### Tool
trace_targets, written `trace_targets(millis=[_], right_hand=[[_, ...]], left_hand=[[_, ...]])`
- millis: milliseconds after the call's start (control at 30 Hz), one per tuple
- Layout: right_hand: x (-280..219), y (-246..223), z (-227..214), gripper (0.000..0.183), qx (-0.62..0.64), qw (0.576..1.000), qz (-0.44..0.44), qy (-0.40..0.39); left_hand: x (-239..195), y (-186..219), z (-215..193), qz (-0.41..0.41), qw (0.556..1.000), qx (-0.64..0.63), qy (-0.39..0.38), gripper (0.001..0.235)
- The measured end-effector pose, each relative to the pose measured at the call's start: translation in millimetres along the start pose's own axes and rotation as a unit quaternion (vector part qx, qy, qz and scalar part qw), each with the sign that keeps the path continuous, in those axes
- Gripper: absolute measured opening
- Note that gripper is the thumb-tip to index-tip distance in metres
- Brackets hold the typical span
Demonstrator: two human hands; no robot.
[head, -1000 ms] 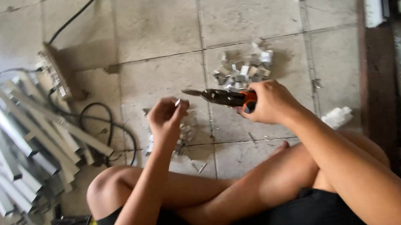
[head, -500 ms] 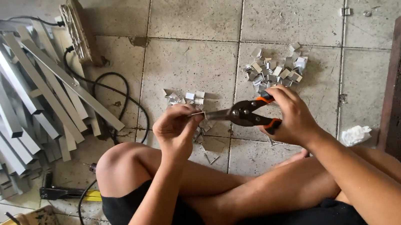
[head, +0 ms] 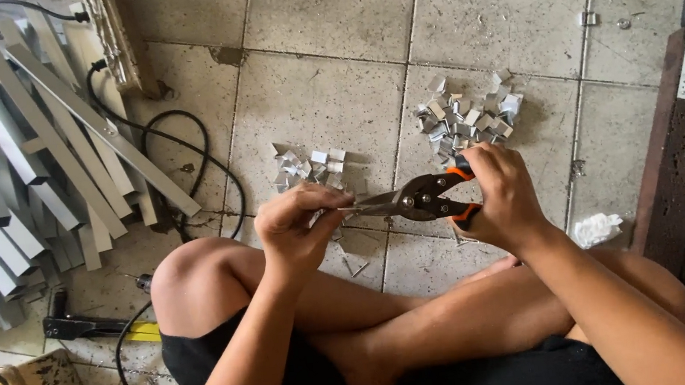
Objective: Cutting small pieces of metal into smaller fragments using tin snips while sitting on the floor.
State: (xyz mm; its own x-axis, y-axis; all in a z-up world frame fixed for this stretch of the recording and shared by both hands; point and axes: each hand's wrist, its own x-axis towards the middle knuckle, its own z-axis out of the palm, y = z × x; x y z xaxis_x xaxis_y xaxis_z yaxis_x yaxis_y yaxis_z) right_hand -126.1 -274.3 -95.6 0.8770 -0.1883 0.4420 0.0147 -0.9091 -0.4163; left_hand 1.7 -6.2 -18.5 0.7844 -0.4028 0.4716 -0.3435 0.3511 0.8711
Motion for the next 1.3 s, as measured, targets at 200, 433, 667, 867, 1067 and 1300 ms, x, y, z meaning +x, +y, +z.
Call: trace_targets(millis=[200, 433, 667, 867, 1067, 1300], right_hand=[[8, -11, -14, 0.040, 0.020, 0.999, -0.018, 0.028], [17, -29, -22, 0.049, 0.027, 0.998, -0.024, 0.045], [8, -26, -7, 0.052, 0.037, 0.998, -0.030, 0.032], [12, -38, -13, 0.033, 0.004, 0.997, -0.031, 0.065], [4, -16, -4, 0.025, 0.007, 0.994, -0.045, 0.103], [23, -37, -22, 0.048, 0.014, 0.989, -0.084, 0.117]], left_hand=[[-9, -8, 0, 0.007, 1.000, -0.020, -0.019, 0.013], [-3, 1, 0, 0.026, 0.999, -0.014, -0.017, 0.013], [-2, 5, -1, 0.043, 0.999, -0.003, -0.030, 0.012], [-5, 7, 5, 0.043, 0.999, -0.015, -0.022, 0.012], [-8, 3, 10, 0.047, 0.998, -0.044, -0.013, 0.011], [-10, -3, 4, 0.035, 0.998, -0.059, 0.000, 0.013]])
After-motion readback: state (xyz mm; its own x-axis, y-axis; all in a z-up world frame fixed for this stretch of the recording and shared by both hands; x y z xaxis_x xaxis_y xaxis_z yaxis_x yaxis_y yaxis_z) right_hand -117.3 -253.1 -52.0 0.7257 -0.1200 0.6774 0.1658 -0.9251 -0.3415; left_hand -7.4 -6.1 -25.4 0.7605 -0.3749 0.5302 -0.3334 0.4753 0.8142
